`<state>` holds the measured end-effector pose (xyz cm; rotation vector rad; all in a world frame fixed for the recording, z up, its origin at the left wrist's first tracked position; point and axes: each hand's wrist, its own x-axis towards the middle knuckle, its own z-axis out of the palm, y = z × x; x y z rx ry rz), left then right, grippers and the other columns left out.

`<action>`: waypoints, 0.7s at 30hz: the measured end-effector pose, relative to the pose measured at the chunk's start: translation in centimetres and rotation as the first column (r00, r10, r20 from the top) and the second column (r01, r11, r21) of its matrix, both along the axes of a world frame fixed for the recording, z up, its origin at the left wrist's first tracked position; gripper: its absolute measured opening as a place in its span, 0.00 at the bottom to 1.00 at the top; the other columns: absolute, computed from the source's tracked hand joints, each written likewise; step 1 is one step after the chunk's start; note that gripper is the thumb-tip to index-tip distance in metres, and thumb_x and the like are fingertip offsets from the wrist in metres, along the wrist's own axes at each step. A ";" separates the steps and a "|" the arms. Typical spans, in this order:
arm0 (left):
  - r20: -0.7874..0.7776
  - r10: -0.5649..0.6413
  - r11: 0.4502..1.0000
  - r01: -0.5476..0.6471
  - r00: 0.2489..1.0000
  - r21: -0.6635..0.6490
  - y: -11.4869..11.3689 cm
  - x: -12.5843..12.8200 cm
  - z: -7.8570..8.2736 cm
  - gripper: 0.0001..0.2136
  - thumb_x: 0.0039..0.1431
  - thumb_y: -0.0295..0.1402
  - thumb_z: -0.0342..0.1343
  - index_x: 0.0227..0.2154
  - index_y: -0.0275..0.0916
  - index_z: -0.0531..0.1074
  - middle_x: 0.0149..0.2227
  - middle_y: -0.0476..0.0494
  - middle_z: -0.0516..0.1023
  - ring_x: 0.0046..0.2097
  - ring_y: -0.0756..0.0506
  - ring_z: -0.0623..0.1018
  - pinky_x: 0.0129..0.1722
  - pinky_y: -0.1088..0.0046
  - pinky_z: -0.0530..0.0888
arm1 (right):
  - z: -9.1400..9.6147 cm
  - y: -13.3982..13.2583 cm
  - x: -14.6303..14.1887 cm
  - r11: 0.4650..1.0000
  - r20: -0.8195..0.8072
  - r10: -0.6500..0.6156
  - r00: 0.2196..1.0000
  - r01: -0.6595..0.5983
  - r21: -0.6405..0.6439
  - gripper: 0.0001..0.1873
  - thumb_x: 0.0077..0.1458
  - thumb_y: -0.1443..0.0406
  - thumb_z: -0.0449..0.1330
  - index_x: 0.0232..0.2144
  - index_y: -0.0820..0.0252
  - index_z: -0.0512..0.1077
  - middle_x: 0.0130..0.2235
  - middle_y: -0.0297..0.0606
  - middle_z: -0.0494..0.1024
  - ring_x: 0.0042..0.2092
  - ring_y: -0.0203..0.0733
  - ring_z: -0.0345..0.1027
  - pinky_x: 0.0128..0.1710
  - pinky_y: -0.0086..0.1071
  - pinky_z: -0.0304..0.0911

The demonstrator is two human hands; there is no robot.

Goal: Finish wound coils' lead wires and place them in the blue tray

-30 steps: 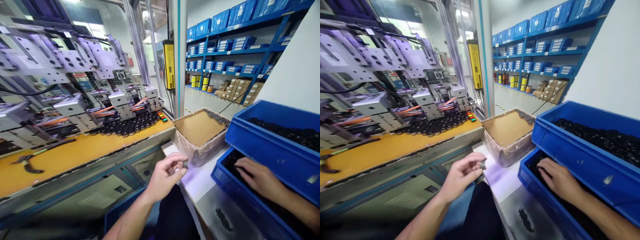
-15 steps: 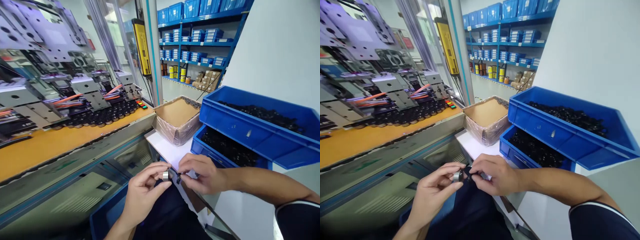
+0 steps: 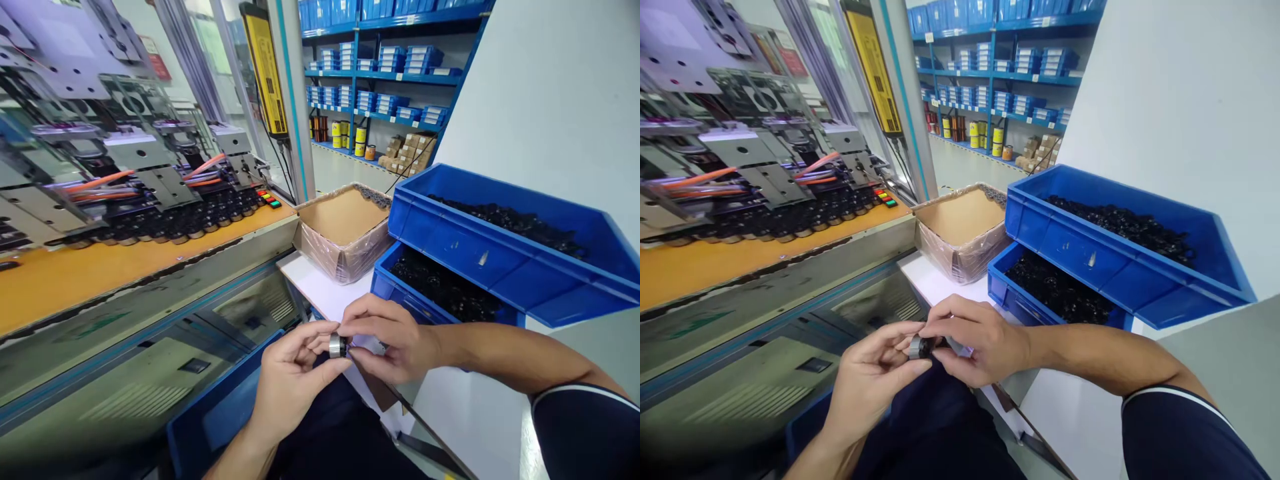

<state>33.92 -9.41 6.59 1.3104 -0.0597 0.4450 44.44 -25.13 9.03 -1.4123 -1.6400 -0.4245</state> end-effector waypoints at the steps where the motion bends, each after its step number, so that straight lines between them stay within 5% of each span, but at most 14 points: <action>1: -0.019 0.012 1.000 -0.012 1.000 -0.021 0.0 -0.2 -0.1 0.18 0.43 0.20 0.71 0.38 0.43 0.83 0.33 0.48 0.87 0.34 0.47 0.86 0.36 0.82 0.81 | -0.2 0.0 0.1 1.000 0.028 -0.007 1.000 0.007 0.005 0.14 0.58 0.73 0.58 0.48 0.69 0.69 0.42 0.49 0.74 0.44 0.40 0.71 0.40 0.31 0.74; 9: -0.054 -0.070 0.993 0.064 0.996 -0.098 0.4 -0.5 -0.8 0.19 0.42 0.22 0.73 0.39 0.46 0.84 0.36 0.48 0.87 0.38 0.46 0.86 0.40 0.80 0.81 | -0.5 -0.2 0.4 0.991 0.293 -0.132 0.947 0.130 0.025 0.11 0.63 0.67 0.61 0.46 0.69 0.70 0.41 0.47 0.76 0.41 0.38 0.71 0.40 0.32 0.75; 21: -0.133 -0.135 0.985 0.119 0.982 -0.124 0.5 -0.8 -0.6 0.18 0.40 0.22 0.74 0.37 0.42 0.84 0.35 0.43 0.87 0.36 0.42 0.86 0.39 0.75 0.83 | 0.3 -0.4 0.5 0.987 0.567 -0.161 0.808 0.125 0.103 0.12 0.60 0.67 0.63 0.41 0.76 0.75 0.34 0.44 0.75 0.37 0.41 0.72 0.33 0.33 0.72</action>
